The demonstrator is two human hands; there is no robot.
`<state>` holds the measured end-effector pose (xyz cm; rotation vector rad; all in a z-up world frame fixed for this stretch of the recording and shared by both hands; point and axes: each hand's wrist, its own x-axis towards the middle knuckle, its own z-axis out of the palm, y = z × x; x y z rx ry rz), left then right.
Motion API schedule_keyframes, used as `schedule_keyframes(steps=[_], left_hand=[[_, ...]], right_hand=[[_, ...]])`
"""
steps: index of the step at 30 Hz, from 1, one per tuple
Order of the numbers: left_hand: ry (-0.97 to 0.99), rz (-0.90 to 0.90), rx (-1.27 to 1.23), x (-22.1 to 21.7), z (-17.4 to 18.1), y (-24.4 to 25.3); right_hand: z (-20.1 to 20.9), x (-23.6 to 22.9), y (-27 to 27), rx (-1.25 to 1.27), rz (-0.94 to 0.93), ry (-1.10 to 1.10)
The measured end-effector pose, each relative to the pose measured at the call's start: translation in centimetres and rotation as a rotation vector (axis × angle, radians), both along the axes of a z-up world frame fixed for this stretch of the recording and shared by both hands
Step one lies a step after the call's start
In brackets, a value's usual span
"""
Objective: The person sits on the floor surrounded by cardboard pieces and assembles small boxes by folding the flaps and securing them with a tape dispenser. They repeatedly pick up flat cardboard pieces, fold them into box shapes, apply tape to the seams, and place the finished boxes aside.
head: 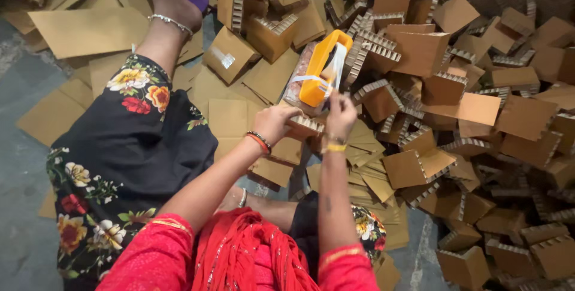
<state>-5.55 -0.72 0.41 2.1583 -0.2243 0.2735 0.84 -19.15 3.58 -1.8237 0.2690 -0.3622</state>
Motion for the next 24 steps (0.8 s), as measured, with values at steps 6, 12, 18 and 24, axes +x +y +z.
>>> schedule_keyframes(steps=[6,12,18,24], left_hand=[[0.175,-0.009,0.069,3.5,1.6,-0.4],[0.1,-0.143,0.08,3.8,1.4,0.5],[0.094,-0.22,0.153,3.9,1.6,1.0],[0.089,-0.225,0.152,3.7,1.9,0.9]], right_hand=[[-4.9,-6.8,-0.9,0.106,-0.024,0.159],[-7.8,-5.6,-2.0,-0.071,0.062,0.358],[-3.0,-6.4,0.0,-0.947,-0.003,0.229],[-3.2,-0.6,-2.8,-0.157,0.43,0.043]])
